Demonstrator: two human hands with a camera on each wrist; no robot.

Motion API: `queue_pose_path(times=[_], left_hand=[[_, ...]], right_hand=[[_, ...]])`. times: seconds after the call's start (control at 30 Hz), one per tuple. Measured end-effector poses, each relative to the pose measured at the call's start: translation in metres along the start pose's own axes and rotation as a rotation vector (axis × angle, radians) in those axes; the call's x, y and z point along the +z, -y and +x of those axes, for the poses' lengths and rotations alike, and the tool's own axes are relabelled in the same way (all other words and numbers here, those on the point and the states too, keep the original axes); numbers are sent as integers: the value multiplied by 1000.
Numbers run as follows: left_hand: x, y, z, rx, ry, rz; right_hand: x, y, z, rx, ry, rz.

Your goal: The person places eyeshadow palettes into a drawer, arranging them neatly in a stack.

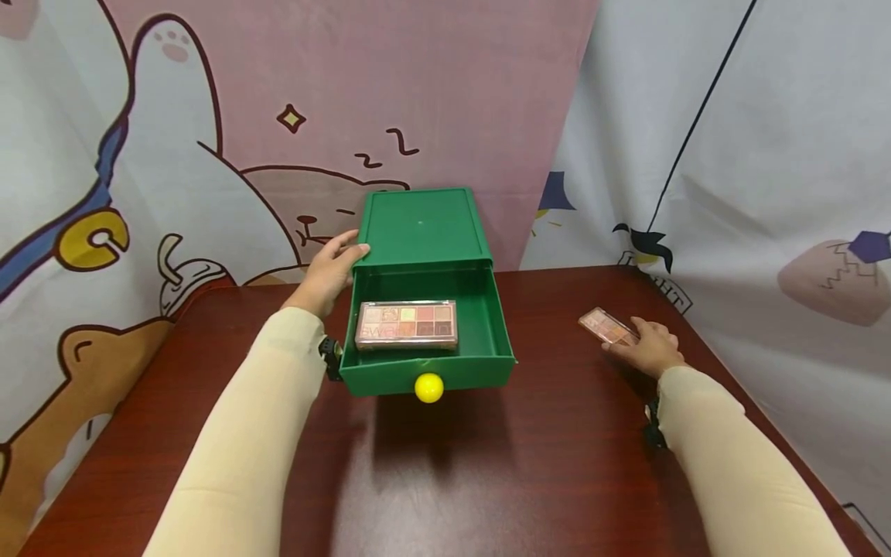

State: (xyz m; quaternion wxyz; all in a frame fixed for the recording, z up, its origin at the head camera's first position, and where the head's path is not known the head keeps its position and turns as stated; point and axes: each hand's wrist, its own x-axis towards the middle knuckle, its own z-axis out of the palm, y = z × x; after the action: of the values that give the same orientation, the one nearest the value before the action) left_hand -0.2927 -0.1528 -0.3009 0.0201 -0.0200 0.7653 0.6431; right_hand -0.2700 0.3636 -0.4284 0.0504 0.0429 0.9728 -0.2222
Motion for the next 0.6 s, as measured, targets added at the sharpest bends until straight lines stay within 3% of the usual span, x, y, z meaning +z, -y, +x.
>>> queue_pose_path(times=[0.6], left_hand=[[0, -5, -3, -8, -2, 0]], right_hand=[[6, -4, -2, 94, 42, -77]])
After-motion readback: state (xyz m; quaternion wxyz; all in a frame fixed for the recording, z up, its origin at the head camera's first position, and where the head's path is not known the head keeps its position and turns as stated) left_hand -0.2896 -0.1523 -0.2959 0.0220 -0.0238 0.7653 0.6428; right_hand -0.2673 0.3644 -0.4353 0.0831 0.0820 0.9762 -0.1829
